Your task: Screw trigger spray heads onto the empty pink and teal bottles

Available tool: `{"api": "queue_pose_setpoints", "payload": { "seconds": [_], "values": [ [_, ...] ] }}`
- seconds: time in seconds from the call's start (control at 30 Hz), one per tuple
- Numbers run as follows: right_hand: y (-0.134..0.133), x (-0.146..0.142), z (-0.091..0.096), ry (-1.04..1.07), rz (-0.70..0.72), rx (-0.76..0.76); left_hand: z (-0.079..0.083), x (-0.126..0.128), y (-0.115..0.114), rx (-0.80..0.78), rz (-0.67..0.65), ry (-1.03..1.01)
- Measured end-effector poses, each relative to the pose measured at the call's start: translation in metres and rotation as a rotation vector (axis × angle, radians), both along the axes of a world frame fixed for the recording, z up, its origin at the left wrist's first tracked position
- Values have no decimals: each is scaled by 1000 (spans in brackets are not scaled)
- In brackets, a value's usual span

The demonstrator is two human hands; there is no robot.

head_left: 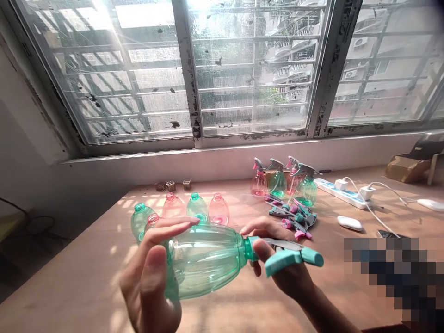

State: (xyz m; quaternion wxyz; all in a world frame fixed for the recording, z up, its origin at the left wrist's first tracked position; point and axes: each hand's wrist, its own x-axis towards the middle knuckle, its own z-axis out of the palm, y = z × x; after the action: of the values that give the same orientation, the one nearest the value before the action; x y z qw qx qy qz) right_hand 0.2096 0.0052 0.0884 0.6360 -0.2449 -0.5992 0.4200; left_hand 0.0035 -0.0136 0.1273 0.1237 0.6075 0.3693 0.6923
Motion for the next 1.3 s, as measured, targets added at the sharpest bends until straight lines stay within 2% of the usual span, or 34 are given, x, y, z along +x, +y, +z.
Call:
{"api": "queue_pose_setpoints", "payload": {
  "seconds": [0.1,0.2,0.3,0.4,0.47,0.57,0.63,0.67,0.73,0.77,0.87,0.93,1.03,1.3],
  "values": [
    [2,1,4,49,63,-117,-4,8,2,67,-41,-98],
    [6,8,6,35,102,-151,-2,8,12,-58,-35,-47],
    [12,24,5,-55,186,-137,0,6,24,-206,-94,23],
    [21,44,11,-170,201,-100,-10,7,33,-317,-131,124],
    [32,59,26,-275,153,-58,-27,8,33,-364,-116,178],
    [67,80,63,-529,26,-17,-65,10,24,-356,-61,283],
    [102,90,86,-642,-77,22,-93,9,16,-310,-156,546],
    [122,94,95,-690,-167,32,-107,8,13,-314,-200,613],
    [163,97,102,-823,-308,-32,-133,7,10,-344,-313,705],
    [182,96,102,-846,-336,-71,-144,6,10,-329,-351,754],
    [229,90,89,-902,-407,-154,-169,5,12,-197,-360,953],
    [249,84,79,-966,-453,-203,-175,5,13,-227,-337,1054],
    [263,79,70,-1104,-486,-270,-171,3,13,-227,-360,1135],
    [268,80,75,-1420,-389,-426,-163,1,15,-160,-435,1238]
  ]
}}
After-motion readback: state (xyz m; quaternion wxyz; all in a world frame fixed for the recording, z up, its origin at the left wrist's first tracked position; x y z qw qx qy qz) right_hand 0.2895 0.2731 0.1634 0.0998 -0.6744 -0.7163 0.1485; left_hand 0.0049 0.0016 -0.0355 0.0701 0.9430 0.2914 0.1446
